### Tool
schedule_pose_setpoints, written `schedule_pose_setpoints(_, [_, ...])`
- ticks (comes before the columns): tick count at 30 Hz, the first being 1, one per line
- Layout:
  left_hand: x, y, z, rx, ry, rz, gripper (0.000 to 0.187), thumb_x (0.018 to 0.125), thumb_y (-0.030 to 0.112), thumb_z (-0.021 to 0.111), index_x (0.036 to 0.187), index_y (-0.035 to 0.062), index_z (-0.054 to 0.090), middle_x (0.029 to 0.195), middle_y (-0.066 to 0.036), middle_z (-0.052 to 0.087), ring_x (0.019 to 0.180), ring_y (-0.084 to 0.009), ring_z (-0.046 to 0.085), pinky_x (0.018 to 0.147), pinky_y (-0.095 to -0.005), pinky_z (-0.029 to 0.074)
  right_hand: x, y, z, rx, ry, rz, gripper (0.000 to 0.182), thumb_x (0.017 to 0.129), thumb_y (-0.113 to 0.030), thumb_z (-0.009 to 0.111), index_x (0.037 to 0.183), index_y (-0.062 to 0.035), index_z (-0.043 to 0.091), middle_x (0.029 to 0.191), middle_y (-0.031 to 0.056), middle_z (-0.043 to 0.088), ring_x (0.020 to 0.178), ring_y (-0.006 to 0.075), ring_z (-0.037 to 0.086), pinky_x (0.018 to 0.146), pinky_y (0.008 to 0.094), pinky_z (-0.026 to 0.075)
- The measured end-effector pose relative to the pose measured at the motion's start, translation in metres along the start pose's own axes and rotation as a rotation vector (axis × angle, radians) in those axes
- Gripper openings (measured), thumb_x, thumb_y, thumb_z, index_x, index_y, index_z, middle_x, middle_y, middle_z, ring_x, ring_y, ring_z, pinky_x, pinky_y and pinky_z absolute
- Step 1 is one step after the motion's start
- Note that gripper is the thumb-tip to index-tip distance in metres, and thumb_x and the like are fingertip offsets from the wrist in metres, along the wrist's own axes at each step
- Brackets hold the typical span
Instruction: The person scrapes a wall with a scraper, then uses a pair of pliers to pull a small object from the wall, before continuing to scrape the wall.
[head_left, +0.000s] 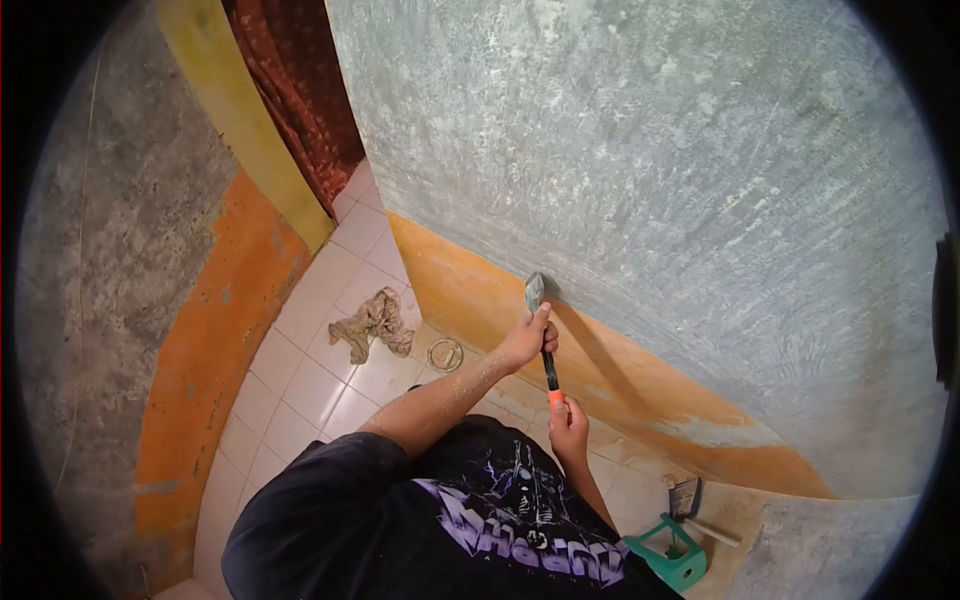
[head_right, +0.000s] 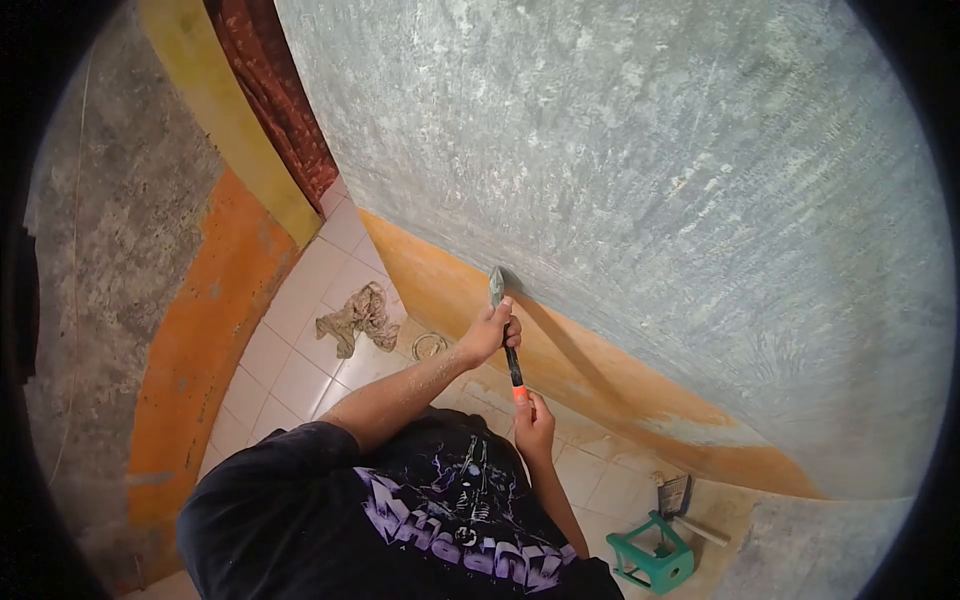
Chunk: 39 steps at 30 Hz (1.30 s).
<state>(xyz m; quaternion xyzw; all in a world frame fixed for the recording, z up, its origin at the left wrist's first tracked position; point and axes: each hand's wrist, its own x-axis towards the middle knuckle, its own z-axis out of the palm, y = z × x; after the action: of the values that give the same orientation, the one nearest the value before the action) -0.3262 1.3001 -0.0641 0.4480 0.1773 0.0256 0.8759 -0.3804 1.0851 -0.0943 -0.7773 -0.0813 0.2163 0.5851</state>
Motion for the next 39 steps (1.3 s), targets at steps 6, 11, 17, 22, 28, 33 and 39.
schedule_pose_setpoints(6, [-0.003,-0.002,0.017,-0.028,0.022,0.008,0.045,0.105,0.047,0.035,0.079,0.0100,0.036,0.064,-0.004,0.043,0.058,-0.0161,0.048,0.061,-0.0355,0.048,-0.002,-0.004,-0.013,-0.091,0.047,-0.074,0.029,0.100,-0.025,0.057,0.110,0.0011,0.064,0.063,-0.0033,0.048,0.057,0.0052,0.042,0.051,0.0240,0.034])
schedule_pose_setpoints(11, [0.004,-0.003,-0.010,0.017,-0.018,0.014,0.041,0.106,0.045,0.035,0.084,0.0108,0.034,0.063,-0.002,0.040,0.057,-0.0160,0.046,0.060,-0.0349,0.047,-0.001,-0.005,0.008,-0.196,0.050,-0.093,0.030,0.100,-0.027,0.056,0.107,0.0019,0.062,0.063,-0.0024,0.049,0.056,0.0056,0.043,0.050,0.0252,0.034])
schedule_pose_setpoints(17, [0.004,-0.001,-0.002,-0.112,0.033,0.026,0.040,0.105,0.048,0.035,0.087,0.0126,0.034,0.064,-0.002,0.040,0.057,-0.0159,0.046,0.059,-0.0353,0.046,0.008,-0.015,-0.001,-0.196,0.050,-0.070,0.031,0.098,-0.029,0.059,0.106,0.0010,0.065,0.060,0.0005,0.048,0.055,0.0081,0.045,0.050,0.0282,0.036])
schedule_pose_setpoints(22, [0.012,0.014,-0.046,-0.111,0.094,0.079,0.046,0.104,0.051,0.037,0.082,0.0108,0.037,0.065,-0.003,0.040,0.057,-0.0162,0.046,0.060,-0.0364,0.047,0.029,-0.021,0.032,-0.213,0.000,-0.134,0.029,0.099,-0.027,0.058,0.105,0.0015,0.063,0.062,-0.0014,0.049,0.056,0.0063,0.044,0.050,0.0257,0.035])
schedule_pose_setpoints(28, [-0.002,0.014,-0.017,-0.087,-0.044,-0.007,0.041,0.104,0.046,0.041,0.086,0.0100,0.038,0.069,-0.005,0.044,0.061,-0.0189,0.050,0.065,-0.0371,0.049,0.009,-0.007,0.017,-0.108,0.078,-0.119,0.030,0.098,-0.026,0.060,0.104,0.0031,0.064,0.062,-0.0024,0.048,0.056,0.0061,0.043,0.051,0.0250,0.034])
schedule_pose_setpoints(33, [0.007,0.021,-0.041,-0.123,-0.071,-0.023,0.036,0.105,0.043,0.039,0.089,0.0110,0.037,0.072,-0.005,0.045,0.063,-0.0195,0.050,0.068,-0.0383,0.049,0.014,-0.013,0.029,-0.124,0.052,-0.130,0.030,0.098,-0.026,0.060,0.105,0.0030,0.063,0.060,-0.0040,0.044,0.054,0.0051,0.039,0.049,0.0252,0.030])
schedule_pose_setpoints(39, [0.002,0.011,-0.022,-0.150,-0.150,-0.110,0.036,0.105,0.042,0.040,0.089,0.0106,0.036,0.073,-0.006,0.045,0.066,-0.0202,0.051,0.069,-0.0393,0.049,-0.004,-0.015,0.019,-0.065,0.079,-0.030,0.033,0.098,-0.028,0.060,0.107,0.0031,0.063,0.060,-0.0053,0.044,0.055,0.0046,0.039,0.049,0.0245,0.029])
